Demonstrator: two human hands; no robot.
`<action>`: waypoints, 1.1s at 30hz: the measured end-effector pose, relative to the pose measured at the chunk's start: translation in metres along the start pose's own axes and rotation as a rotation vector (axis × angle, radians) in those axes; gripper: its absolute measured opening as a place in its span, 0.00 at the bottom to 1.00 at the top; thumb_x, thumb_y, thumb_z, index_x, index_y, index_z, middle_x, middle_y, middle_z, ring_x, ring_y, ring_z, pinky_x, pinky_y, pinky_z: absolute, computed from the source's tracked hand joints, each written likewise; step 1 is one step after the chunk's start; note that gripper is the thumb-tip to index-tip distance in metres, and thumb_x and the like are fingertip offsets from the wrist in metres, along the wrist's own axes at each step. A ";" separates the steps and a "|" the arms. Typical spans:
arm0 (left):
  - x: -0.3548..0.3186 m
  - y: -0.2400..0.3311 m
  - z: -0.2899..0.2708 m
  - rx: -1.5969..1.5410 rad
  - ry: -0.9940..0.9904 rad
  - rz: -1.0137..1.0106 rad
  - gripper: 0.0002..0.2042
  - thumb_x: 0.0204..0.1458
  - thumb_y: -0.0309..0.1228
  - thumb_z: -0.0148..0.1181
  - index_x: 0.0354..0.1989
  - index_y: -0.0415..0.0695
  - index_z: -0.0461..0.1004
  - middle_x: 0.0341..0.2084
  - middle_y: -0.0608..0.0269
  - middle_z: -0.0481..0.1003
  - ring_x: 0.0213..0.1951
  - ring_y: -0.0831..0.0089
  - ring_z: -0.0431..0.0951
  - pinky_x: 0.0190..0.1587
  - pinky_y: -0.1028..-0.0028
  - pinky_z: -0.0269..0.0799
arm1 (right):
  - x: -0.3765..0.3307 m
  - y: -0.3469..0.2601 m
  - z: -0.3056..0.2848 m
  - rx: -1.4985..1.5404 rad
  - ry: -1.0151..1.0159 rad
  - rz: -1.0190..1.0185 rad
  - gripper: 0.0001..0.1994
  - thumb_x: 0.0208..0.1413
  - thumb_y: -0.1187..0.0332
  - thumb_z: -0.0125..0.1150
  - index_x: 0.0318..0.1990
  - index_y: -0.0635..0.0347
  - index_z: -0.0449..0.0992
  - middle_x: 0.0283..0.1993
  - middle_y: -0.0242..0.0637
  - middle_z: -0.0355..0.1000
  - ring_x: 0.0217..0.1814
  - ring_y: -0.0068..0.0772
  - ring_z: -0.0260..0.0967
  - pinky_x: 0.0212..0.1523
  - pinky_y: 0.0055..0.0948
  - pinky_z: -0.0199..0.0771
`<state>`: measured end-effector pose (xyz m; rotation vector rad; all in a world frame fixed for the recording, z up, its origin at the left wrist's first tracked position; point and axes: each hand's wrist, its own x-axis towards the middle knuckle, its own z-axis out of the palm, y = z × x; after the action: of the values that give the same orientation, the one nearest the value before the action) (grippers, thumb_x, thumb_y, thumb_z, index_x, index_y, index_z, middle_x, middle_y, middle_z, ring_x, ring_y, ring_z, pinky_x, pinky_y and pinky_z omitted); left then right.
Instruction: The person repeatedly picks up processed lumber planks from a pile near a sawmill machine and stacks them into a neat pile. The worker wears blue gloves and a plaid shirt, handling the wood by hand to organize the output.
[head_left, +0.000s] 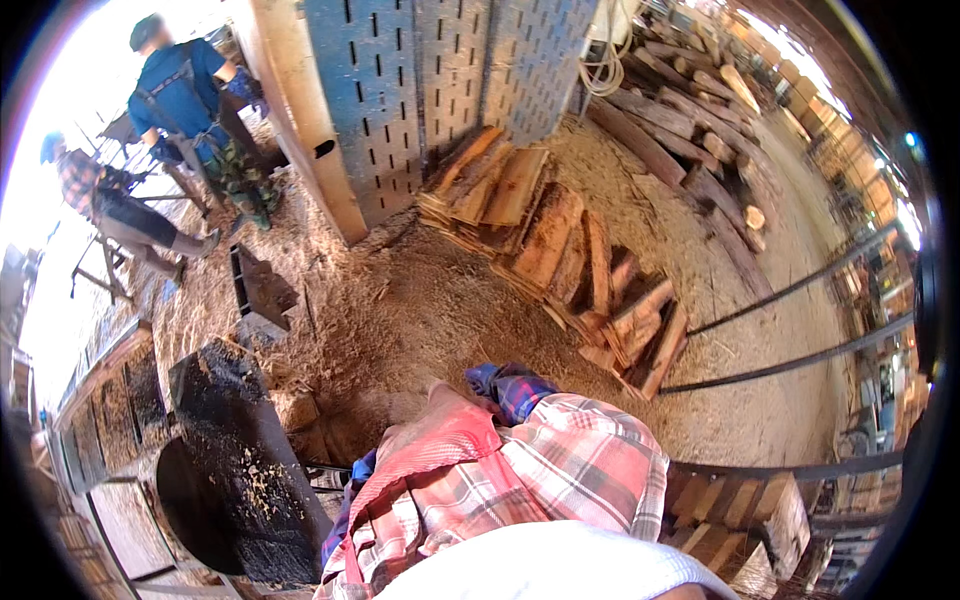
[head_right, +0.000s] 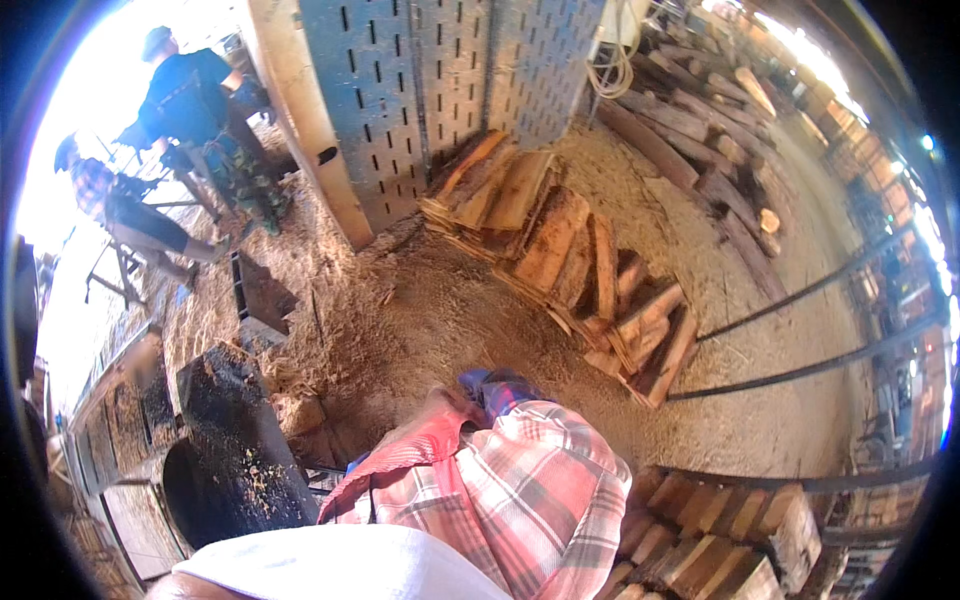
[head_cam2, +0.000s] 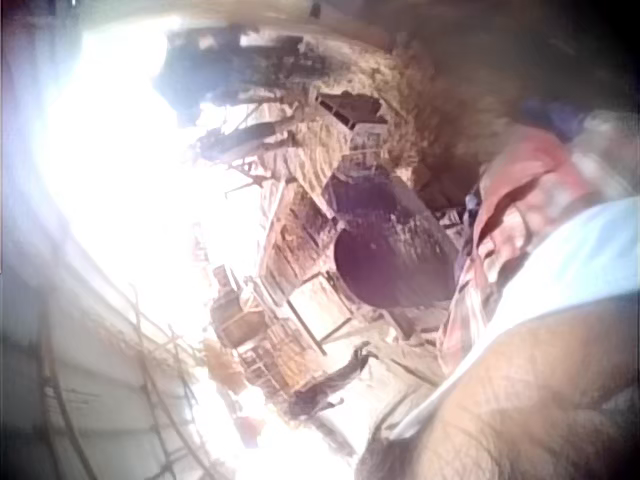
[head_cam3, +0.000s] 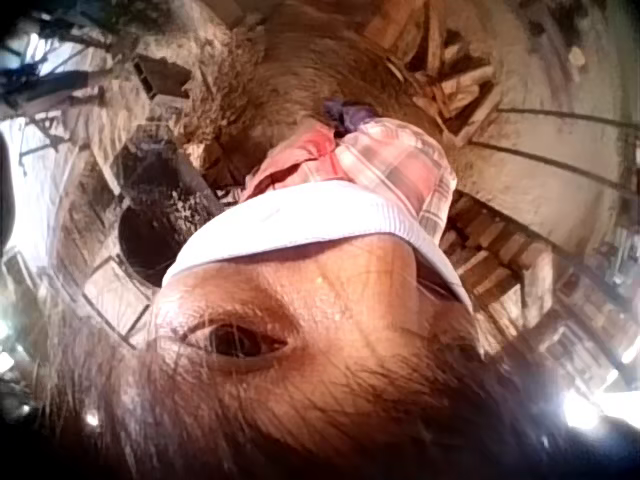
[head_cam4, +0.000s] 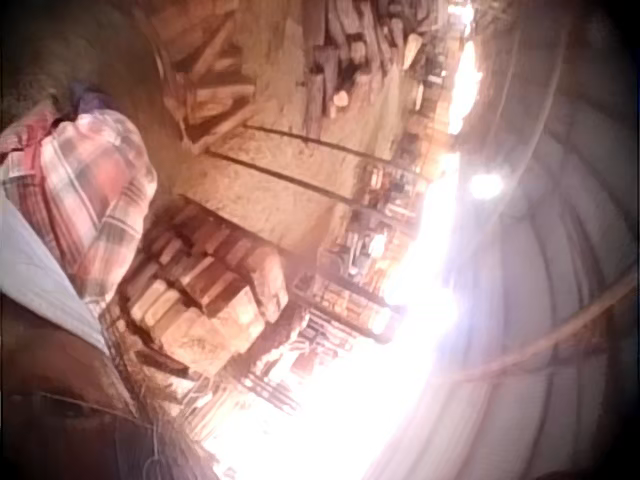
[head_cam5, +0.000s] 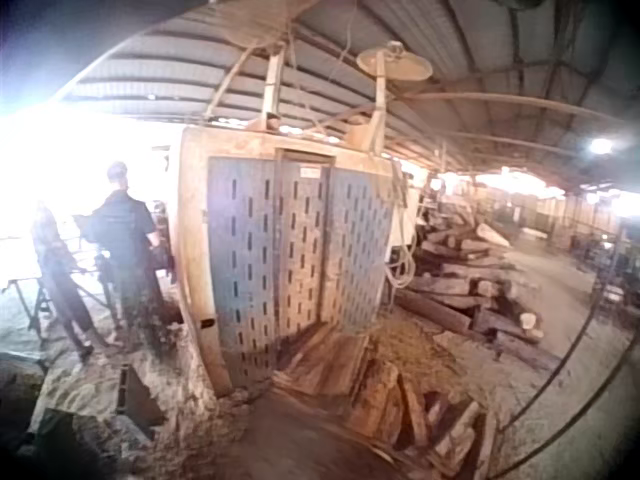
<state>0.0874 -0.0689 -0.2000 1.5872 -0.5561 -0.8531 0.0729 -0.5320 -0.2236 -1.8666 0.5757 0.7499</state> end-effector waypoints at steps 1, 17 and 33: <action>-0.006 0.002 0.002 0.035 0.033 -0.038 0.24 0.45 0.32 0.62 0.52 0.39 0.66 0.47 0.58 0.70 0.47 0.72 0.69 0.51 0.73 0.62 | 0.002 -0.005 0.000 0.163 -0.011 0.057 0.13 0.49 0.54 0.55 0.30 0.55 0.71 0.28 0.36 0.67 0.29 0.33 0.63 0.29 0.33 0.63; -0.056 0.027 0.035 -0.380 0.145 0.004 0.33 0.40 0.37 0.67 0.54 0.36 0.63 0.49 0.58 0.68 0.50 0.70 0.67 0.54 0.72 0.59 | 0.087 0.002 0.023 0.000 -0.249 -0.264 0.13 0.51 0.60 0.54 0.19 0.52 0.66 0.16 0.30 0.60 0.15 0.27 0.53 0.16 0.29 0.53; -0.059 0.043 0.011 0.129 0.225 -0.234 0.27 0.41 0.39 0.66 0.48 0.38 0.66 0.42 0.59 0.70 0.44 0.71 0.69 0.47 0.72 0.62 | 0.008 -0.100 0.004 -0.608 -0.210 -0.386 0.14 0.47 0.56 0.54 0.27 0.58 0.75 0.26 0.36 0.72 0.25 0.31 0.68 0.27 0.34 0.69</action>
<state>0.0467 -0.0402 -0.1459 1.8639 -0.2721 -0.8094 0.1456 -0.4905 -0.1675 -2.3142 -0.1773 0.9048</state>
